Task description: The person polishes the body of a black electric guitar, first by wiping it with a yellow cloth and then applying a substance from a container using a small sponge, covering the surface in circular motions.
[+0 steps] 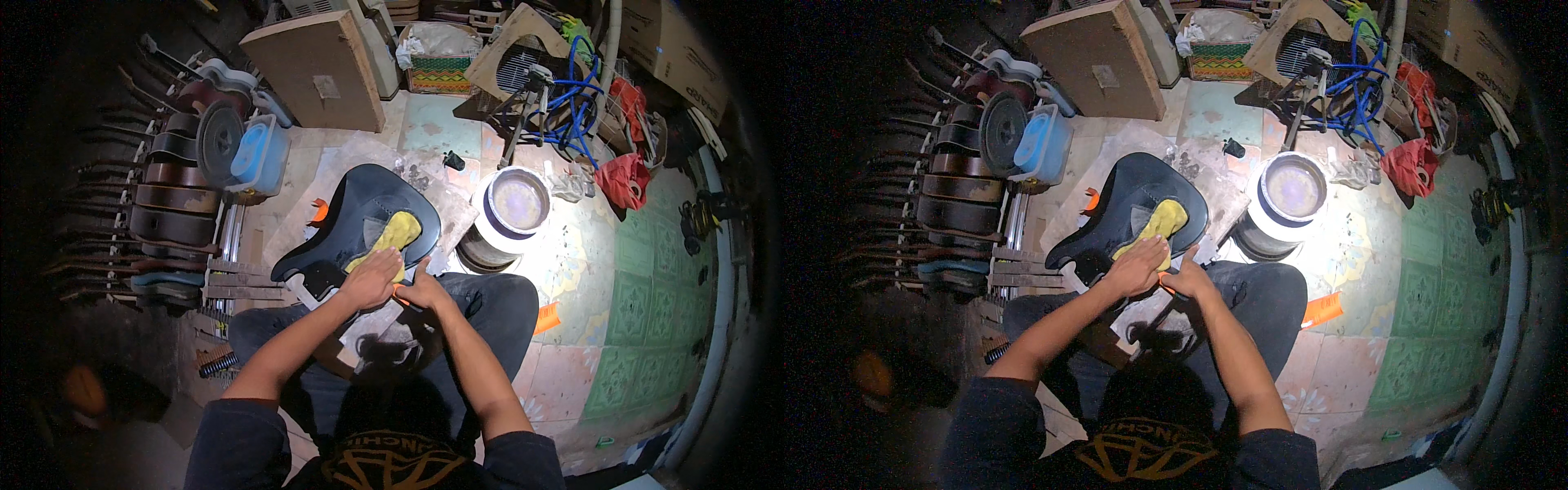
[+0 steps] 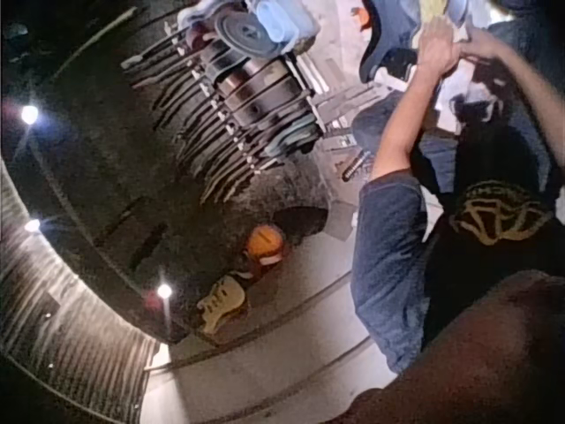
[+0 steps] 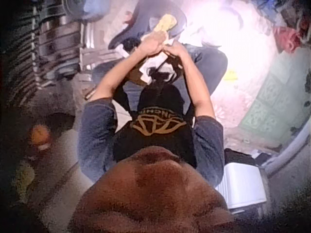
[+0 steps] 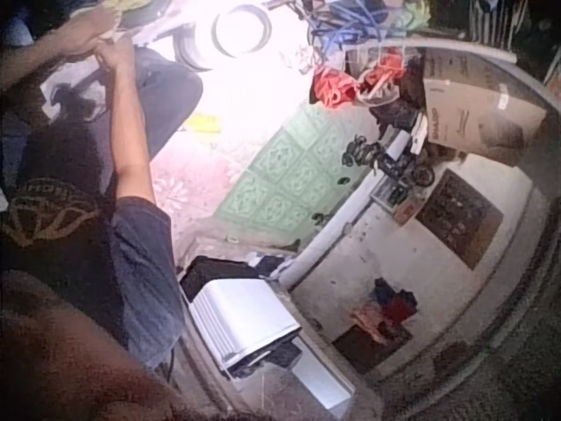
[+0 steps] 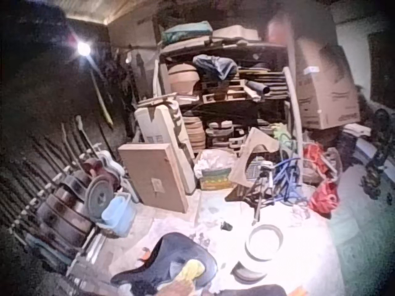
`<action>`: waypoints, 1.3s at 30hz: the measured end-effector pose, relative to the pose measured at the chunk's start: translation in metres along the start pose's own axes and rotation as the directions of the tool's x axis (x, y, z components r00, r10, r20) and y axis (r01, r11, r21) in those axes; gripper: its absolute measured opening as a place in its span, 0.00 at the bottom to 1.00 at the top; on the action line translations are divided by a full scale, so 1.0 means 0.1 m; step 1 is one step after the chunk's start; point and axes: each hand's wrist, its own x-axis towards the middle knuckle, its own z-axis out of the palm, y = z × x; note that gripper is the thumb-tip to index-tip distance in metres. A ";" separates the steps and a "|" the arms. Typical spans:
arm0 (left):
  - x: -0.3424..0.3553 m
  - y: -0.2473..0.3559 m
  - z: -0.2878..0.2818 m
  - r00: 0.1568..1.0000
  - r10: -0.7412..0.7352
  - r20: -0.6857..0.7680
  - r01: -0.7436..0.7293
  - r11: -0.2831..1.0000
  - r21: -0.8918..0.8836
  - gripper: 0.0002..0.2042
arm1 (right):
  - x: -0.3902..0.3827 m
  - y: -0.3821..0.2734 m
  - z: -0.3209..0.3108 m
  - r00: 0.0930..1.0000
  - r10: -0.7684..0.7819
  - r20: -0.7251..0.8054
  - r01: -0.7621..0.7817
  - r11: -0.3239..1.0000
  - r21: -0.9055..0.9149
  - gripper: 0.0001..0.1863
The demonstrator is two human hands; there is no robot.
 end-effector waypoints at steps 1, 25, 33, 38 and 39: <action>-0.05 0.00 0.00 1.000 0.000 -0.016 0.001 0.999 0.039 0.29 | 0.01 0.00 -0.01 1.000 0.012 0.010 -0.012 1.000 -0.005 0.72; 1.09 -0.54 0.01 0.914 -0.316 -0.255 0.354 0.928 0.119 0.30 | 0.38 0.54 0.42 0.975 -0.219 -0.038 0.223 0.959 0.176 0.61; 1.23 -0.04 0.02 0.954 0.286 0.087 -0.291 0.955 0.052 0.28 | 0.14 0.36 0.26 0.996 -0.079 0.044 0.058 0.927 0.371 0.64; 1.52 -0.19 0.00 0.981 -0.057 -0.185 0.050 0.998 -0.039 0.28 | 0.15 0.42 0.35 0.951 -0.200 -0.237 0.229 0.968 0.105 0.62; 1.52 -0.11 0.03 0.978 -0.095 -0.186 0.095 0.995 -0.009 0.28 | 0.13 0.42 0.37 0.895 -0.331 -0.299 0.346 0.938 -0.004 0.60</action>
